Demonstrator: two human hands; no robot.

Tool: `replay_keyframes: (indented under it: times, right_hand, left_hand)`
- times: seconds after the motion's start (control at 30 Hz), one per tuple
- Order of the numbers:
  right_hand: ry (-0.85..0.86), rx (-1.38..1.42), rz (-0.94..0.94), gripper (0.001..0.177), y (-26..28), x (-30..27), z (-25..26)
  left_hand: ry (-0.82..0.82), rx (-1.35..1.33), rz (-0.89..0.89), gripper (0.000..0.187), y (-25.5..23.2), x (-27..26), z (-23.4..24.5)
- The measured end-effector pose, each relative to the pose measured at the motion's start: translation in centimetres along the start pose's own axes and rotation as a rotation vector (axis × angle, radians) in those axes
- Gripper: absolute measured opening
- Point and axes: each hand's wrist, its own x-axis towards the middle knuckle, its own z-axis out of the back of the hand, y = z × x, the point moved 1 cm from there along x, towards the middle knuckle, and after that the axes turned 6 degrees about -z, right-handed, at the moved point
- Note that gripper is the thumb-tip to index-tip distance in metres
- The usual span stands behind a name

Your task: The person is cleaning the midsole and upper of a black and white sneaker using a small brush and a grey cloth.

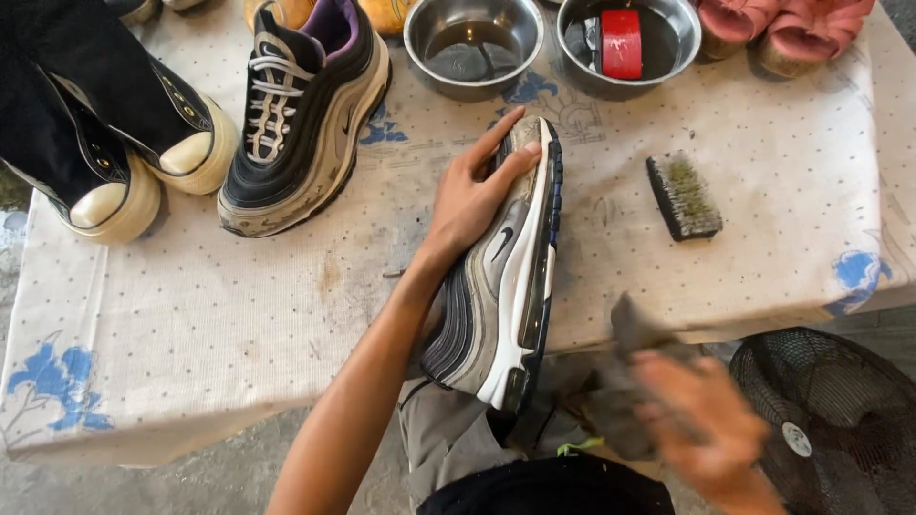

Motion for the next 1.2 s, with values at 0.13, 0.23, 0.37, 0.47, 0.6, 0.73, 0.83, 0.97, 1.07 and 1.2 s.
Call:
replay_keyframes:
  times: [0.13,0.23,0.37,0.47,0.6,0.73,0.83,0.97,1.07,1.2]
  right_hand:
    - [0.598,-0.035,0.481,0.032,-0.9,-1.5,-7.1]
    - [1.12,-0.305,0.276,0.047,-2.1,-1.6,-9.3]
    - [1.318,-1.073,-0.359,0.021,-8.2,-2.6,-4.1]
    - [0.916,-1.329,-0.512,0.027,-17.5,-1.6,4.5]
    - [0.876,-1.393,-0.503,0.04,-15.1,1.2,8.4]
    - [0.255,-0.385,-0.306,0.026,-19.1,1.5,11.0]
    - [0.175,-0.362,-0.195,0.025,-19.7,4.7,10.6]
    - [0.096,-0.326,-0.029,0.024,-21.0,13.6,9.6]
    - [0.053,-0.287,0.089,0.023,-21.5,18.3,8.1]
    - [0.019,-0.246,0.218,0.022,-17.8,18.7,6.7]
  left_hand:
    - [0.006,-0.022,0.011,0.078,0.3,0.2,-0.1]
    - [0.003,-0.047,-0.014,0.076,0.5,0.0,-0.1]
    - [-0.002,-0.045,-0.002,0.075,0.3,0.0,0.1]
    - [0.01,-0.028,0.007,0.081,0.1,0.0,0.0]
    - [-0.005,-0.026,0.0,0.078,0.4,-0.3,0.0]
    - [0.009,-0.056,0.033,0.074,-0.8,-0.5,0.3]
    - [-0.006,-0.114,0.08,0.069,-0.9,-0.5,0.2]
    - [-0.051,-0.093,0.064,0.069,-1.4,-0.3,1.0]
    - [-0.1,-0.051,0.063,0.068,-2.0,-0.2,2.1]
    - [-0.146,-0.001,0.085,0.079,-1.9,0.3,2.1]
